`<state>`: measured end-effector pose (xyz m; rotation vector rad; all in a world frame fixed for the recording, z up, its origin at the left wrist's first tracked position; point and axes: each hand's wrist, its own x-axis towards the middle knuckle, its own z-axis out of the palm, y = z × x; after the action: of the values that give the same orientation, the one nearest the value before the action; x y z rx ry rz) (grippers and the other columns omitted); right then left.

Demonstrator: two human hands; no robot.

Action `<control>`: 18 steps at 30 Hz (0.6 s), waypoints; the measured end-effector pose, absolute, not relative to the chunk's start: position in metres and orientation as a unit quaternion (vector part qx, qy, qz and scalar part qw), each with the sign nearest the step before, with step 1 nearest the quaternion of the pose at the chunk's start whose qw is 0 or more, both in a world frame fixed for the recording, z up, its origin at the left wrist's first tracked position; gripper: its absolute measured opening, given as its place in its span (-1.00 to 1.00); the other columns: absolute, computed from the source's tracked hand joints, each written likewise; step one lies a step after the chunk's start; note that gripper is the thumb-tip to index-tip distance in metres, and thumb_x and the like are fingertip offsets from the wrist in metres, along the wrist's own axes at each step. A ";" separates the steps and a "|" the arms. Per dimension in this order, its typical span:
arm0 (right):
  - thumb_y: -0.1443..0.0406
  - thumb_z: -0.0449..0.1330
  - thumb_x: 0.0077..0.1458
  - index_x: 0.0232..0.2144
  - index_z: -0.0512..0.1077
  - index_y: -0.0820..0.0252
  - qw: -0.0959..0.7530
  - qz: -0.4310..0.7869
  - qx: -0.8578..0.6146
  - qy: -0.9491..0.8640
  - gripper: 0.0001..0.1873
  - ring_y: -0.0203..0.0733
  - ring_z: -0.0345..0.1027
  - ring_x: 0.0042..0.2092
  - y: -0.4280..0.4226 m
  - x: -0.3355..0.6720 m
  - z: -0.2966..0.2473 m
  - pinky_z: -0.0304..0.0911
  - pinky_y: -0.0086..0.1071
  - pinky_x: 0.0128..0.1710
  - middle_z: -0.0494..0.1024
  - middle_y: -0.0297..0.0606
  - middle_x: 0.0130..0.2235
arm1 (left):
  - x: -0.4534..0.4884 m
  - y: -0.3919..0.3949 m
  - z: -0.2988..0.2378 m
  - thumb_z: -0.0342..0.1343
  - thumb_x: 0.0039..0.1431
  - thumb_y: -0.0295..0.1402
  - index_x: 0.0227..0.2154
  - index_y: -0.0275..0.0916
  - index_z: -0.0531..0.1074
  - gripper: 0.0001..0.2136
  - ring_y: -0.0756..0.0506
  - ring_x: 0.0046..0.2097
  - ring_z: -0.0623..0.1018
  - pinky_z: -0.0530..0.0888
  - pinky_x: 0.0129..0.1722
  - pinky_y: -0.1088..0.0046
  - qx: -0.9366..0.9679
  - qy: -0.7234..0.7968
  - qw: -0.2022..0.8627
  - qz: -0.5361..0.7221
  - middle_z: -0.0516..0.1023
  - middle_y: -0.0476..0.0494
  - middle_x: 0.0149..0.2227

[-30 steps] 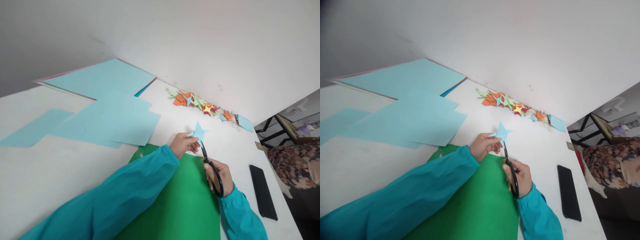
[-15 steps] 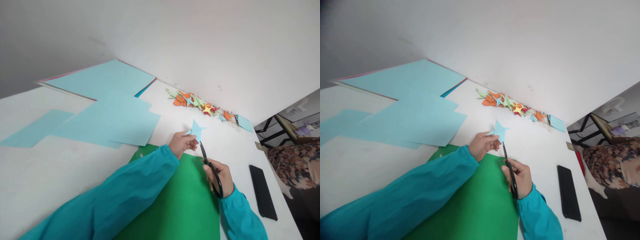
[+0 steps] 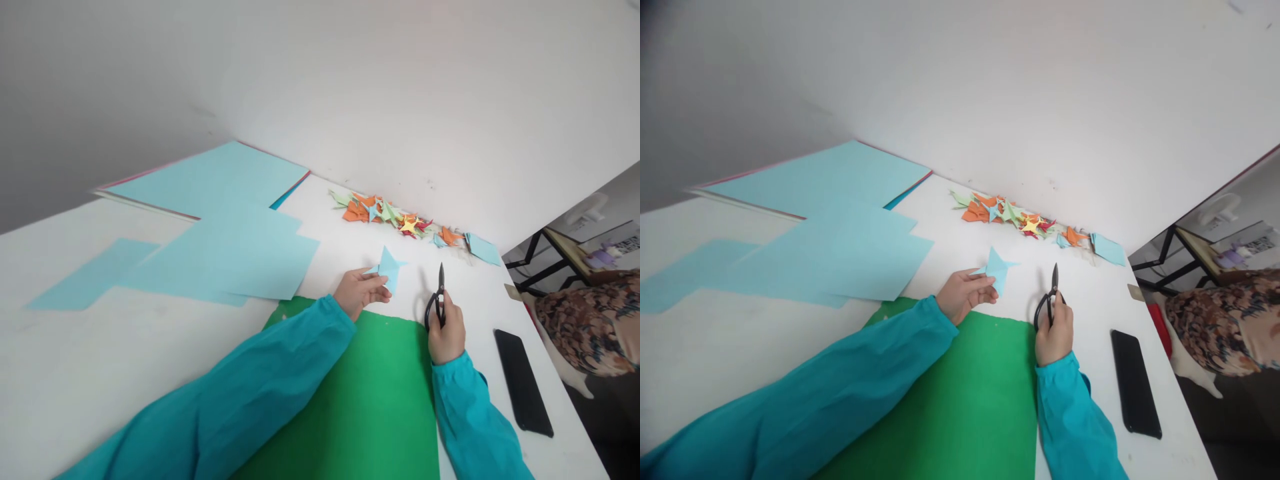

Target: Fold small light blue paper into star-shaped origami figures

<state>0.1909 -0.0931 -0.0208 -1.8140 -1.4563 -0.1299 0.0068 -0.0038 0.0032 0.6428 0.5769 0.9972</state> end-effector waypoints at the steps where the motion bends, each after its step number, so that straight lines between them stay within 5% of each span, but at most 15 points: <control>1: 0.32 -0.04 0.01 0.07 0.17 0.33 0.380 -0.078 -0.719 -0.577 -0.47 -0.01 0.23 -0.16 -0.090 0.196 -0.025 0.22 -0.10 -0.16 0.32 -0.02 -0.23 | 0.007 -0.004 0.003 0.28 -0.27 -0.42 -0.57 -0.41 0.34 -0.77 -0.01 -0.58 0.47 0.44 -0.56 0.44 0.301 0.270 0.788 0.465 0.41 -0.06 -0.65; 11: 0.48 0.00 -0.15 -0.11 0.39 0.34 0.213 -0.201 -0.808 -0.512 -0.53 0.03 0.19 -0.22 -0.074 0.222 -0.043 0.16 -0.13 -0.24 0.32 0.09 -0.20 | 0.005 -0.005 0.001 0.29 -0.29 -0.38 -0.50 -0.37 0.29 -0.70 0.02 -0.61 0.43 0.39 -0.64 0.49 0.352 0.268 0.785 0.433 0.43 -0.05 -0.59; 18: 0.42 0.04 -0.11 -0.20 0.43 0.25 0.312 -0.214 -0.778 -0.502 -0.63 0.02 0.19 -0.18 -0.074 0.219 -0.035 0.16 -0.06 -0.21 0.35 0.00 -0.21 | 0.011 -0.010 -0.004 0.29 -0.30 -0.37 -0.46 -0.32 0.23 -0.64 0.04 -0.67 0.38 0.31 -0.70 0.54 0.387 0.240 0.792 0.408 0.35 0.06 -0.66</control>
<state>0.2186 -0.0741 -0.0349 -2.0525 -1.3233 -0.5637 0.0108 -0.0103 -0.0037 0.8319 0.5173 0.8769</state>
